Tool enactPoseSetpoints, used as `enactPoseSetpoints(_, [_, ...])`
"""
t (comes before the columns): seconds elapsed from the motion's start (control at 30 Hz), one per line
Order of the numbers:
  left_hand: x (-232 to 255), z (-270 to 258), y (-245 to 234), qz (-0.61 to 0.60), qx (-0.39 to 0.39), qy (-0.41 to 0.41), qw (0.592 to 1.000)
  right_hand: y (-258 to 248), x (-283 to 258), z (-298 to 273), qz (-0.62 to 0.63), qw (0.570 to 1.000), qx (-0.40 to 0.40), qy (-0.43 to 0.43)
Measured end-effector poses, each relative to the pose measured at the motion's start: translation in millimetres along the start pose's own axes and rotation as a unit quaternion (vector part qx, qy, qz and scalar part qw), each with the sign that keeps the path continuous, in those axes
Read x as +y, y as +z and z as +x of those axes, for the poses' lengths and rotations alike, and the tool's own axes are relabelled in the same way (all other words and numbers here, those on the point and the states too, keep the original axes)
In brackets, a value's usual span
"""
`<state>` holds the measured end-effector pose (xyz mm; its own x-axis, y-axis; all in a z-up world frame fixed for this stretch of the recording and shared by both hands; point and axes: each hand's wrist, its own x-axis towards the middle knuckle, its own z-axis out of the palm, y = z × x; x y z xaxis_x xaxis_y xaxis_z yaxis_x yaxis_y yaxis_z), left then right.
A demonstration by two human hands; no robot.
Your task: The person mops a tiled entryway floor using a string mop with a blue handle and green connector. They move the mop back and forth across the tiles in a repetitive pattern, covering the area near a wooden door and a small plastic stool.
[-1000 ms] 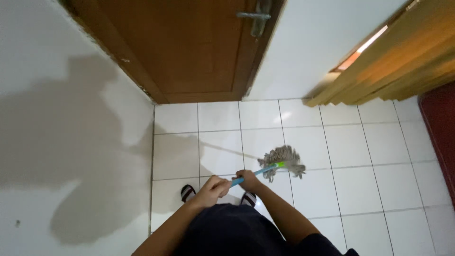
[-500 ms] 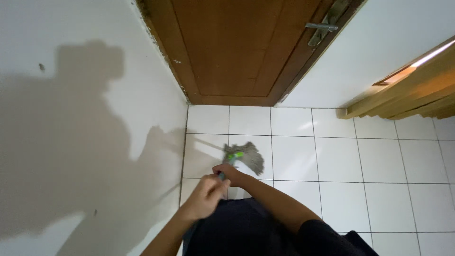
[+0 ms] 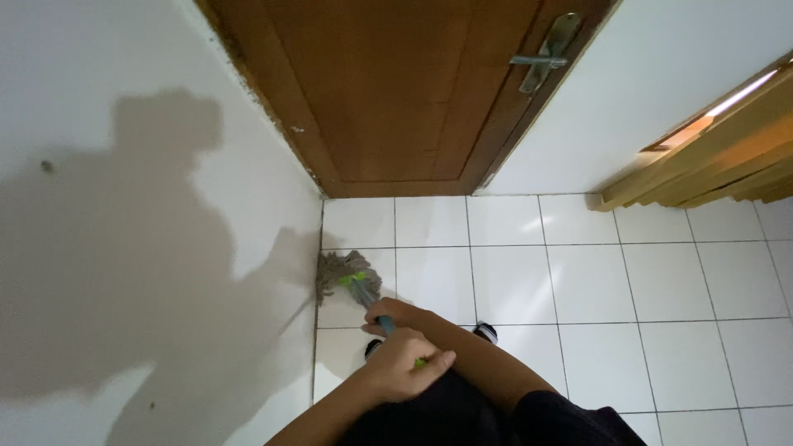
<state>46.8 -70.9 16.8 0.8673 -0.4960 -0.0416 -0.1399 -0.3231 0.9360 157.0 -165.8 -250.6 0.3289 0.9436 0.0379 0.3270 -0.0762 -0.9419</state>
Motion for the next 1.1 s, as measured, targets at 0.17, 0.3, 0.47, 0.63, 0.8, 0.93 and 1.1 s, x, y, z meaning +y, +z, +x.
enactPoseSetpoints(0.17, [8,77,36,-0.063,0.065,0.069,0.993,-62,21,-81,-0.01,0.998,0.062,0.026])
enactPoseSetpoints(0.3, [5,146,81,-0.131,0.034,0.105,0.985,-117,55,-146,-0.005,0.984,0.113,0.135])
enactPoseSetpoints(0.47, [-1,218,134,-0.166,-0.005,0.094,0.982,-192,59,-229,0.025,0.955,0.076,0.285])
enactPoseSetpoints(0.63, [-44,264,169,-0.251,-0.027,0.078,0.965,-236,97,-290,-0.099,0.96,0.114,0.236])
enactPoseSetpoints(0.8, [-74,267,160,-0.332,0.018,0.029,0.943,-232,194,-324,-0.133,0.924,0.157,0.324])
enactPoseSetpoints(0.93, [-120,249,155,-0.329,0.034,-0.023,0.944,-213,198,-313,-0.091,0.914,0.191,0.346])
enactPoseSetpoints(1.1, [-106,206,84,-0.307,0.031,-0.064,0.949,-184,166,-240,-0.078,0.924,0.186,0.324])
